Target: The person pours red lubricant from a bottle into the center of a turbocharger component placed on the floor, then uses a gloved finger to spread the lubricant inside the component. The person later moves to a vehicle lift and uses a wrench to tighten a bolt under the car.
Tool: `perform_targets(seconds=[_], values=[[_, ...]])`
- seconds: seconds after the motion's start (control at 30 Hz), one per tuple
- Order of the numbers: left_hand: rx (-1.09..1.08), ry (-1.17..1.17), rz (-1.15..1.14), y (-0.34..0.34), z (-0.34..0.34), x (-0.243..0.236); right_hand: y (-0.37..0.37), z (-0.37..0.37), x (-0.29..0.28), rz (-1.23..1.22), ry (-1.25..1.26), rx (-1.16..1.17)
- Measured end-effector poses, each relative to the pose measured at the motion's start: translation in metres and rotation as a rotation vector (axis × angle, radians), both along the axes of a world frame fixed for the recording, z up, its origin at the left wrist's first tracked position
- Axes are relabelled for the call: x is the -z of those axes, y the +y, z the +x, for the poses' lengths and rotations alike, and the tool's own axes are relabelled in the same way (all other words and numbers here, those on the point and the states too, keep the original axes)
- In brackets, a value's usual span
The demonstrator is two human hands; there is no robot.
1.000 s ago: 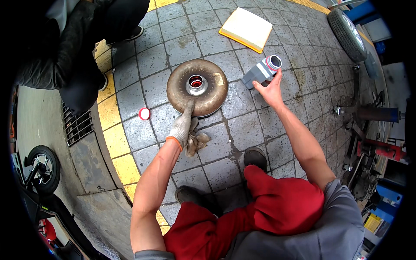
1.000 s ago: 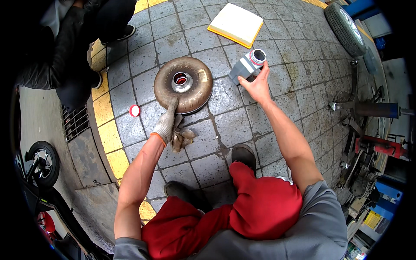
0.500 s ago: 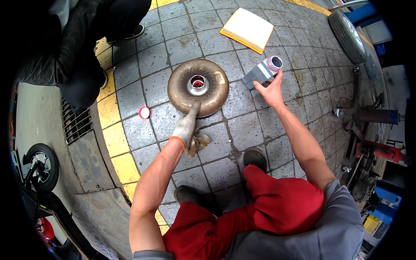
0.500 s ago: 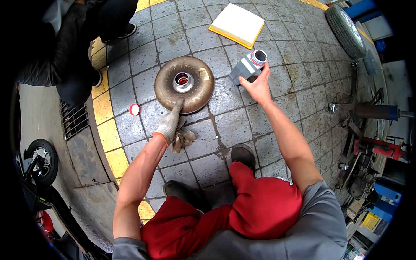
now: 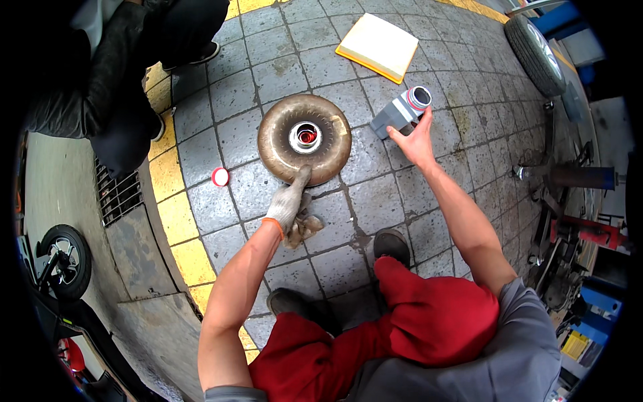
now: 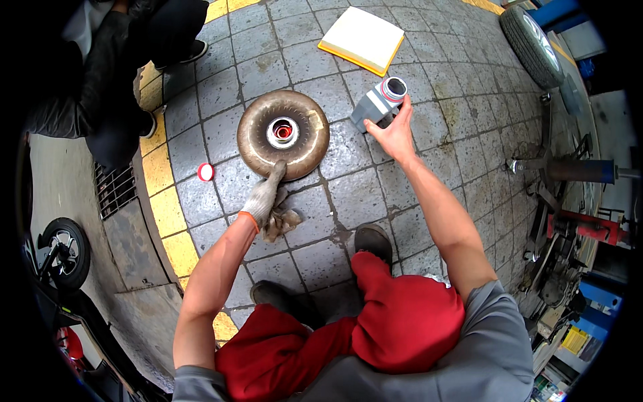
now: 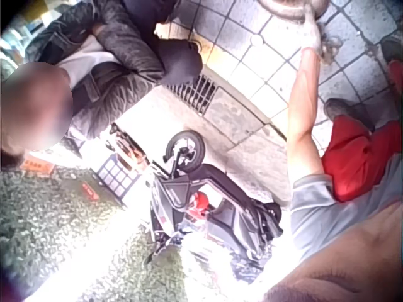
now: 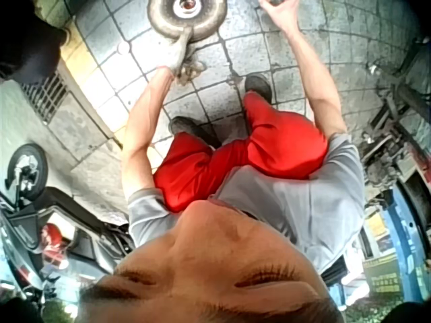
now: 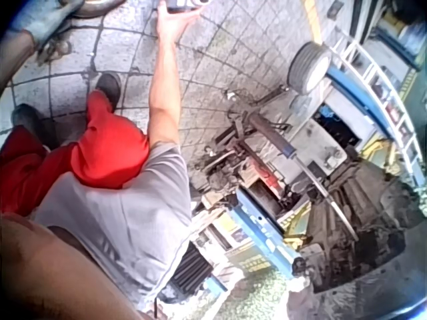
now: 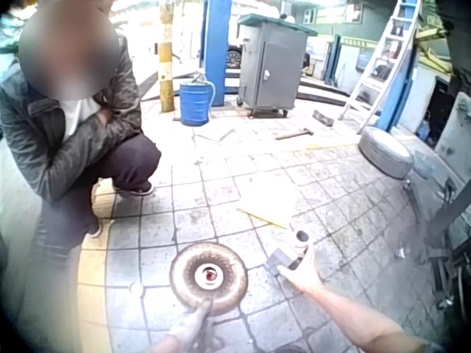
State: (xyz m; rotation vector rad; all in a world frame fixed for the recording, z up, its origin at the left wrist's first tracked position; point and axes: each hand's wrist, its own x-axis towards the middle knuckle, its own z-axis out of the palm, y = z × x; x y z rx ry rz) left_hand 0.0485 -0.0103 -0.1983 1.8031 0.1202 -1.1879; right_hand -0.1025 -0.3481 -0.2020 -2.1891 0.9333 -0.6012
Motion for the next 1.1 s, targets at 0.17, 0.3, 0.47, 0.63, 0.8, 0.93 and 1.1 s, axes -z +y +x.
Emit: perform_targets(seconds=[0.17,0.3,0.47,0.63,0.8,0.93,1.1], values=[[-0.007,0.037,-0.031,0.008,0.003,0.001,-0.001,0.000,0.001,0.013,0.000,-0.006],[0.026,0.016,-0.039,0.023,0.009,0.007,0.003,0.003,-0.003,0.013,0.015,0.001],[-0.006,0.012,-0.045,0.022,0.007,0.005,0.000,0.001,0.000,0.027,-0.030,-0.014],[0.011,0.037,-0.072,0.022,0.006,-0.006,-0.004,0.002,0.000,0.021,-0.039,-0.009],[0.044,0.044,-0.131,0.030,0.004,0.004,-0.004,0.007,-0.014,0.042,-0.106,-0.087],[0.040,0.093,-0.108,0.030,0.007,0.003,0.010,0.006,-0.047,0.002,-0.078,-0.240],[0.010,0.077,-0.127,0.031,0.007,0.017,0.026,0.008,-0.077,-0.229,-0.094,-0.468]])
